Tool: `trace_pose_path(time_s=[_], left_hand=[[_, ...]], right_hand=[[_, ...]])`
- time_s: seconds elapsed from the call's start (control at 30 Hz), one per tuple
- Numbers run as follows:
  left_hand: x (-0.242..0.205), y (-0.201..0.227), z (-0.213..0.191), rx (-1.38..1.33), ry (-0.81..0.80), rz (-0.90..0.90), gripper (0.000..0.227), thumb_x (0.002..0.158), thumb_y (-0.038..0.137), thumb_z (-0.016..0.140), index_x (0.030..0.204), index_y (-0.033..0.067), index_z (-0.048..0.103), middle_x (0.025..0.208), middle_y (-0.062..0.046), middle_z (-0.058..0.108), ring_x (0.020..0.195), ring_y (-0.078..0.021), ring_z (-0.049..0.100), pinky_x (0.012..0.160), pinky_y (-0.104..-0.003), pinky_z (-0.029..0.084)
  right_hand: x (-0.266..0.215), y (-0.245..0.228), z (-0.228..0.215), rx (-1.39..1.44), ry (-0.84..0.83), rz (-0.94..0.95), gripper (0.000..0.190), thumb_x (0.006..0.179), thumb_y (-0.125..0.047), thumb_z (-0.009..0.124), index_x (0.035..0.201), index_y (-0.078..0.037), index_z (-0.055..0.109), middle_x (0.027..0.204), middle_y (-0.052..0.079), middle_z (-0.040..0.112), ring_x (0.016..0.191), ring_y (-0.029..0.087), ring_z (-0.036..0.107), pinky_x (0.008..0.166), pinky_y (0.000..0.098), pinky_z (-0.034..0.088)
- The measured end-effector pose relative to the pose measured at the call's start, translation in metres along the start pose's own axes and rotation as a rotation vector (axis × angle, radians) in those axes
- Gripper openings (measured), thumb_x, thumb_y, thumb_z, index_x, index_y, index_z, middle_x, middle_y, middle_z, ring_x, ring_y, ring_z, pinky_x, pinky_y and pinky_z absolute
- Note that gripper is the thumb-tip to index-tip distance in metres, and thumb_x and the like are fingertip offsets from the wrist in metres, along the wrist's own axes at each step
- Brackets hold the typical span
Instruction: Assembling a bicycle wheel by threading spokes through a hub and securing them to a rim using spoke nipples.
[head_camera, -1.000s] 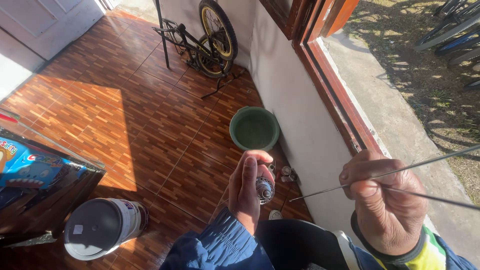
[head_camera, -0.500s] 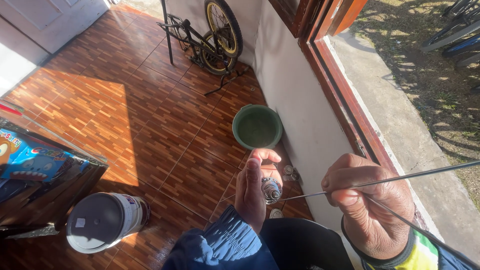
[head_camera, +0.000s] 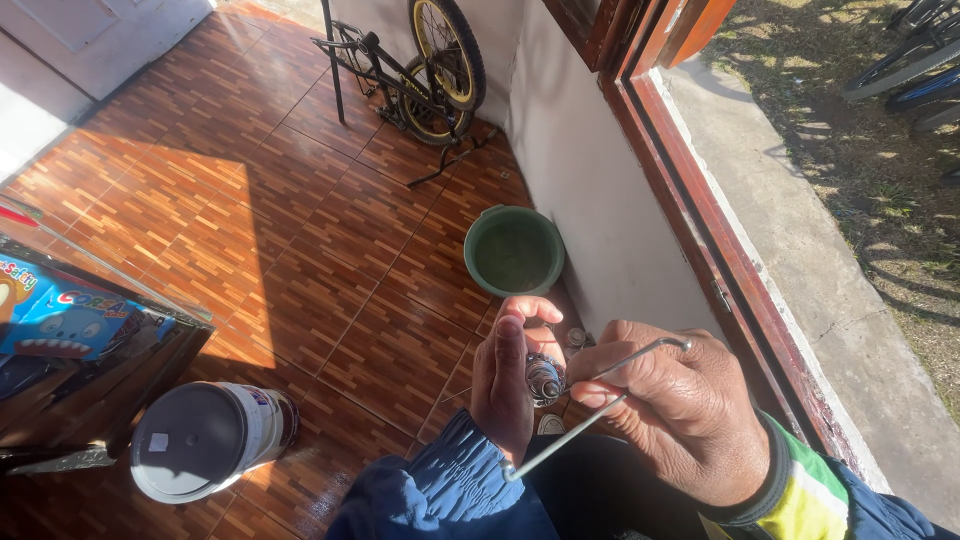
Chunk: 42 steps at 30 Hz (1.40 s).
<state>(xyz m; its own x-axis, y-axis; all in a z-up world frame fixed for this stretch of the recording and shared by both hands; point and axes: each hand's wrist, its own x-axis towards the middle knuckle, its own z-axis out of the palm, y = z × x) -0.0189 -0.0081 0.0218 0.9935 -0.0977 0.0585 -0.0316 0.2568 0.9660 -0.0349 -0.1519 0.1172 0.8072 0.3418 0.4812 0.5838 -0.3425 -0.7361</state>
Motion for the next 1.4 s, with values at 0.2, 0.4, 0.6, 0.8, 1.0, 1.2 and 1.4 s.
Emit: trace_pose_path(time_s=[0.2,0.4,0.6,0.8,1.0,1.2,1.4], left_hand=[[0.003,-0.015,-0.007,-0.038,-0.034,-0.012,0.07,0.099,0.065,0.026,0.113,0.0051,0.06,0.063,-0.002,0.053,0.059,-0.0117,0.05,0.063,-0.028,0.039],[0.005,-0.011,-0.002,-0.051,0.03,-0.122,0.084,0.083,0.082,0.031,0.104,0.0066,0.062,0.063,-0.005,0.057,0.053,-0.013,0.054,0.054,-0.029,0.042],[0.003,-0.01,-0.003,0.083,-0.011,-0.146,0.072,0.091,0.072,0.023,0.107,0.013,0.062,0.066,-0.005,0.061,0.056,-0.0144,0.058,0.056,-0.03,0.045],[0.001,-0.009,-0.001,-0.034,-0.113,-0.114,0.069,0.098,0.064,0.026,0.108,0.0059,0.061,0.058,-0.002,0.055,0.051,-0.0128,0.051,0.053,-0.028,0.042],[-0.002,-0.006,-0.001,-0.08,-0.128,-0.141,0.054,0.101,0.047,0.03,0.11,0.0054,0.062,0.063,-0.001,0.053,0.052,-0.0113,0.05,0.05,-0.026,0.041],[-0.005,-0.006,-0.001,-0.04,-0.166,-0.15,0.06,0.1,0.055,0.028,0.112,0.006,0.061,0.063,0.0,0.05,0.055,-0.0099,0.046,0.054,-0.027,0.039],[-0.005,-0.004,0.0,-0.004,-0.173,-0.13,0.064,0.099,0.059,0.028,0.111,0.0052,0.06,0.063,0.0,0.05,0.057,-0.0094,0.044,0.056,-0.028,0.037]], right_hand=[[-0.002,0.01,-0.006,0.006,-0.11,0.073,0.027,0.086,-0.024,0.072,0.11,-0.013,0.074,0.071,-0.001,0.071,0.047,0.009,0.06,0.043,0.0243,0.048],[-0.04,0.033,-0.016,0.328,0.178,0.435,0.067,0.089,-0.048,0.059,0.135,0.0,0.05,0.091,0.011,0.061,0.08,0.017,0.06,0.068,0.0265,0.05],[-0.045,0.024,-0.015,0.815,0.468,0.153,0.01,0.104,-0.012,0.062,0.114,-0.008,0.063,0.105,0.009,0.065,0.076,0.012,0.052,0.072,0.0305,0.044],[-0.016,-0.013,-0.002,0.791,0.466,0.015,0.001,0.108,-0.02,0.052,0.108,-0.019,0.053,0.065,0.003,0.038,0.054,0.012,0.029,0.054,0.0316,0.035],[-0.017,-0.014,0.021,0.969,0.437,0.068,0.004,0.106,-0.014,0.055,0.109,-0.012,0.057,0.072,0.007,0.047,0.06,0.015,0.04,0.063,0.0337,0.037],[-0.019,-0.007,0.03,1.051,0.388,0.136,0.005,0.103,-0.014,0.059,0.106,-0.01,0.059,0.073,0.007,0.048,0.063,0.015,0.042,0.064,0.0336,0.036],[-0.02,-0.011,0.033,1.015,0.374,0.174,0.006,0.102,-0.015,0.059,0.105,-0.009,0.059,0.074,0.007,0.05,0.066,0.016,0.044,0.065,0.0335,0.037]])
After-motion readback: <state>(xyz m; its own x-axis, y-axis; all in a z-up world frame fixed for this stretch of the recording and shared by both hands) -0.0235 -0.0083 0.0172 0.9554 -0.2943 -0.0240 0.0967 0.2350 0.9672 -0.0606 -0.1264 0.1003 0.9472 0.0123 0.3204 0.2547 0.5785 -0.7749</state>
